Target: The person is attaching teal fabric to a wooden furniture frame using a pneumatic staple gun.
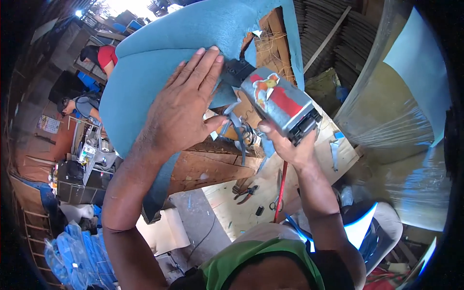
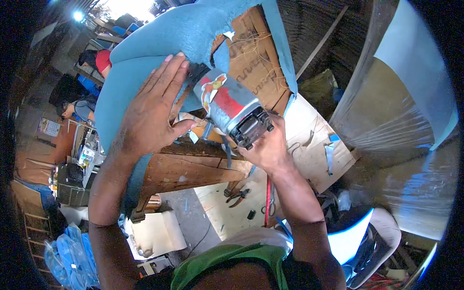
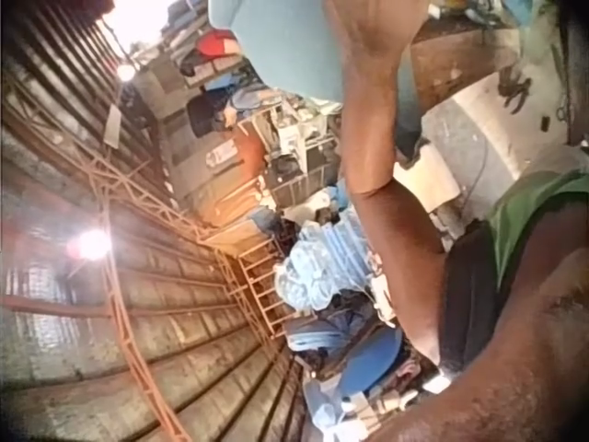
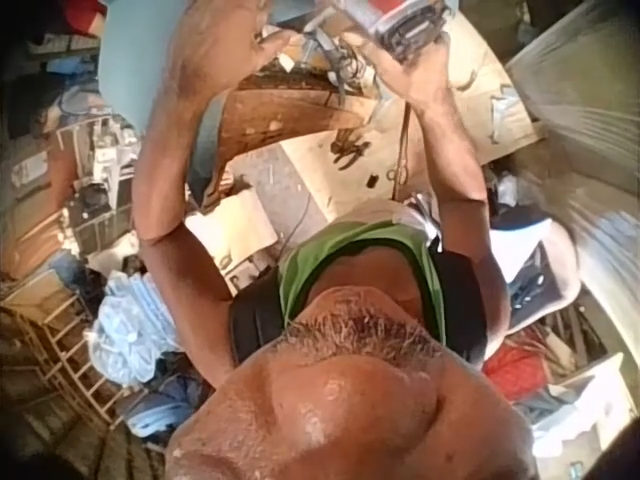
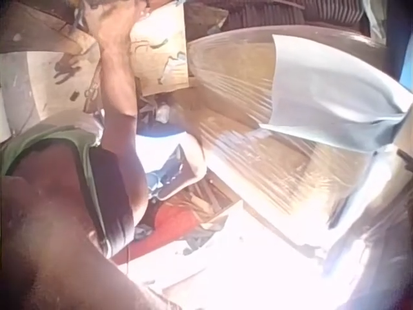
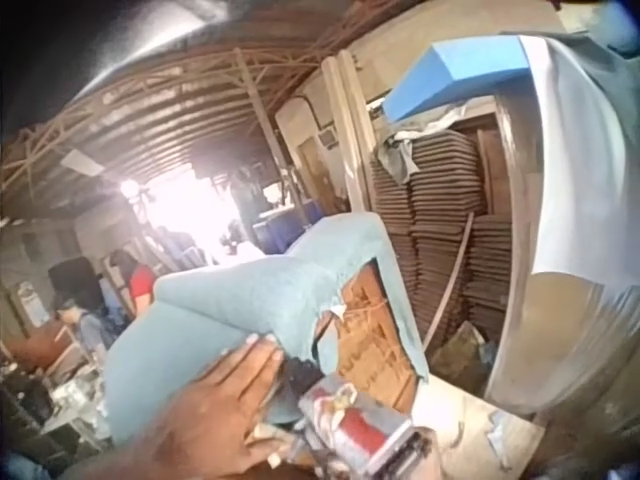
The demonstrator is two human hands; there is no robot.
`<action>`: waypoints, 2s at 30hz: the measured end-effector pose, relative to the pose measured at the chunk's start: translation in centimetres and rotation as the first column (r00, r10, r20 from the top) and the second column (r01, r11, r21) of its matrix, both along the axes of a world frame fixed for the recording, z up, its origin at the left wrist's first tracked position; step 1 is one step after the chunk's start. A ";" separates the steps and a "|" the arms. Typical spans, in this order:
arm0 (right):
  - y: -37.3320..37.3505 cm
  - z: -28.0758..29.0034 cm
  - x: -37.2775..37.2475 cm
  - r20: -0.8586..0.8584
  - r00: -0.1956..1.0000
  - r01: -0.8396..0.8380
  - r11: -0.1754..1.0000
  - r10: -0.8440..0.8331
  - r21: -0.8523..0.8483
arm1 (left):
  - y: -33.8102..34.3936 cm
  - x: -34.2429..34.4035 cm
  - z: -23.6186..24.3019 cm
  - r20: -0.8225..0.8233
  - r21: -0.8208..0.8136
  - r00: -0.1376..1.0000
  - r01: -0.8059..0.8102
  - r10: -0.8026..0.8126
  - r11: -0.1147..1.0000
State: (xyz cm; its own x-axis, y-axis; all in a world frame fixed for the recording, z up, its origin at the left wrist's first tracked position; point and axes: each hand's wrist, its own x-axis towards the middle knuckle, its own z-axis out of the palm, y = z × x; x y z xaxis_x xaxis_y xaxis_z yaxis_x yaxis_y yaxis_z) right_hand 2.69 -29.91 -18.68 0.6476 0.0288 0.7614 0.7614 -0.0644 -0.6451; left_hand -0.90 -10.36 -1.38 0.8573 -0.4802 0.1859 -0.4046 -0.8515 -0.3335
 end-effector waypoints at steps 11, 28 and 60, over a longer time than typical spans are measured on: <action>1.2 1.7 0.8 -0.140 0.988 -0.048 0.996 0.058 0.073 | 0.1 0.2 0.0 -0.011 -0.023 1.000 0.015 -0.015 1.000; 1.0 1.0 2.1 -0.426 0.826 -0.215 0.904 0.371 0.370 | -0.4 0.1 -0.5 -0.016 -0.085 1.000 0.020 -0.022 0.996; 0.9 1.7 1.9 -0.368 0.877 -0.248 0.947 0.309 0.205 | -0.4 -0.8 -0.6 0.007 0.021 1.000 0.002 -0.002 1.000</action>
